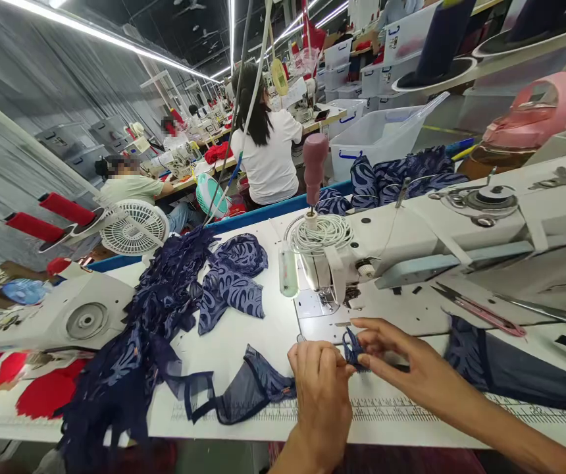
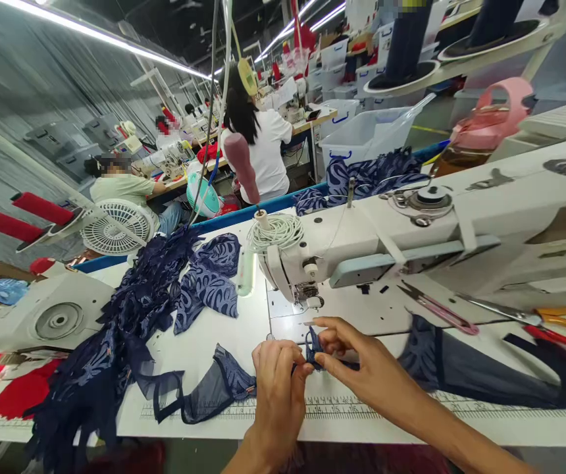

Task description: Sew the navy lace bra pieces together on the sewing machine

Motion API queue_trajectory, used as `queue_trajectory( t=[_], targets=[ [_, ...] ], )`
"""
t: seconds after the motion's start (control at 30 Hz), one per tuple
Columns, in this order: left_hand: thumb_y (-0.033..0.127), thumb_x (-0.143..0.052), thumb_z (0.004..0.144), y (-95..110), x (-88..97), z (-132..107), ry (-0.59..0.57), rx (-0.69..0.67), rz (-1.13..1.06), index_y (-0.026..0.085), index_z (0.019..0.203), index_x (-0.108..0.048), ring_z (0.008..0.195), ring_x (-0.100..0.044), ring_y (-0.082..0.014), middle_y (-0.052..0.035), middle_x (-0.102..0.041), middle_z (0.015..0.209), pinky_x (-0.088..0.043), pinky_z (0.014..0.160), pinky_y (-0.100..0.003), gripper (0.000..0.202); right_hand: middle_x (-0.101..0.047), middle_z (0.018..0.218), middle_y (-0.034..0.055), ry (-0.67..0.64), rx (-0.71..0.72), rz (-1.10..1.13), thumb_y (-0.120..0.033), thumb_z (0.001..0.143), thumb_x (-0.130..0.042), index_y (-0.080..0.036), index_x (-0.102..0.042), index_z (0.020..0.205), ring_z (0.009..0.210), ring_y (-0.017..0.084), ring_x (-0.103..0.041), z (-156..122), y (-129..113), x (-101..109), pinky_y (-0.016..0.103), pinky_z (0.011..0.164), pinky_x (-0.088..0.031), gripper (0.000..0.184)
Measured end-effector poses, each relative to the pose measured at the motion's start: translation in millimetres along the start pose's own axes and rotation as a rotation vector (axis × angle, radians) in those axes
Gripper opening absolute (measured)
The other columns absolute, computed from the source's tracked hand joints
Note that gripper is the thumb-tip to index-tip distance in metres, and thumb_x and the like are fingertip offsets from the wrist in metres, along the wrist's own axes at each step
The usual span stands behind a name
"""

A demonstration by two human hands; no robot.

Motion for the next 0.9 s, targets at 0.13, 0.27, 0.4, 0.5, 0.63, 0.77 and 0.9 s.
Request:
queue_trajectory(
  t=[0.13, 0.27, 0.4, 0.5, 0.63, 0.77, 0.9],
  targets=[
    [0.029, -0.057, 0.098, -10, 2.4, 6, -0.165, 0.358, -0.381, 0.02, 0.105, -0.059, 0.091, -0.06, -0.02, -0.0048, -0.066, 0.097, -0.047, 0.083, -0.032, 0.011, -0.062, 0.078, -0.0001, 0.018, -0.114, 0.241, -0.056, 0.086, -0.066, -0.024, -0.064, 0.114, 0.077, 0.018, -0.063, 8, -16, -11, 0.032, 0.073, -0.056, 0.043],
    [0.051, -0.062, 0.093, -10, -1.9, 14, -0.327, 0.565, -0.778, 0.015, 0.088, -0.063, 0.078, -0.054, -0.0154, -0.0025, -0.062, 0.082, -0.043, 0.074, -0.026, 0.036, -0.064, 0.08, 0.001, 0.033, -0.095, 0.243, -0.053, 0.083, -0.068, -0.024, -0.065, 0.109, 0.077, 0.018, -0.063, 9, -25, -13, 0.033, 0.074, -0.055, 0.039],
    [0.062, -0.063, 0.088, -11, -1.9, 15, -0.345, 0.6, -0.839, 0.015, 0.083, -0.061, 0.076, -0.047, -0.014, -0.0003, -0.055, 0.078, -0.038, 0.074, -0.026, 0.047, -0.063, 0.08, -0.0002, -0.004, -0.096, 0.226, -0.047, 0.083, -0.067, -0.025, -0.064, 0.112, 0.079, 0.019, -0.062, 7, -22, -11, 0.035, 0.078, -0.054, 0.036],
    [0.066, -0.062, 0.087, -10, -2.9, 14, -0.416, 0.58, -0.853, 0.016, 0.081, -0.058, 0.075, -0.043, -0.0139, 0.0004, -0.05, 0.077, -0.035, 0.073, -0.026, 0.05, -0.064, 0.08, -0.0006, -0.052, -0.116, 0.26, -0.048, 0.082, -0.068, -0.026, -0.063, 0.117, 0.082, 0.02, -0.063, 5, -19, -11, 0.035, 0.079, -0.054, 0.041],
    [0.064, -0.06, 0.089, -10, 1.9, 20, -0.467, 0.478, -0.788, 0.017, 0.076, -0.057, 0.082, -0.048, -0.0164, -0.0025, -0.053, 0.084, -0.038, 0.077, -0.028, 0.049, -0.068, 0.083, 0.0016, -0.061, -0.128, 0.247, -0.052, 0.081, -0.071, -0.026, -0.064, 0.115, 0.085, 0.022, -0.066, 4, -25, -9, 0.038, 0.083, -0.054, 0.044],
    [0.062, -0.064, 0.088, -9, 7.0, 28, -0.529, 0.417, -0.797, 0.017, 0.079, -0.062, 0.092, -0.054, -0.0195, -0.0059, -0.06, 0.094, -0.04, 0.084, -0.03, 0.047, -0.069, 0.081, 0.0015, -0.071, -0.102, 0.231, -0.055, 0.081, -0.071, -0.027, -0.066, 0.112, 0.086, 0.023, -0.067, 5, -34, -6, 0.039, 0.085, -0.055, 0.043],
    [0.069, -0.075, 0.076, -7, 8.5, 34, -0.605, 0.477, -0.93, 0.016, 0.071, -0.06, 0.085, -0.053, -0.0173, -0.004, -0.057, 0.088, -0.04, 0.078, -0.028, 0.055, -0.072, 0.095, 0.004, -0.108, -0.048, 0.194, -0.051, 0.08, -0.073, -0.028, -0.065, 0.122, 0.096, 0.025, -0.066, 8, -37, -2, 0.043, 0.092, -0.053, 0.048]
  ],
)
Point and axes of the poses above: each hand's wrist, its own z-axis towards the middle knuckle, its own x-axis out of the back of the hand, y = z × x, the point moved 5 cm from there along z, towards the middle knuckle
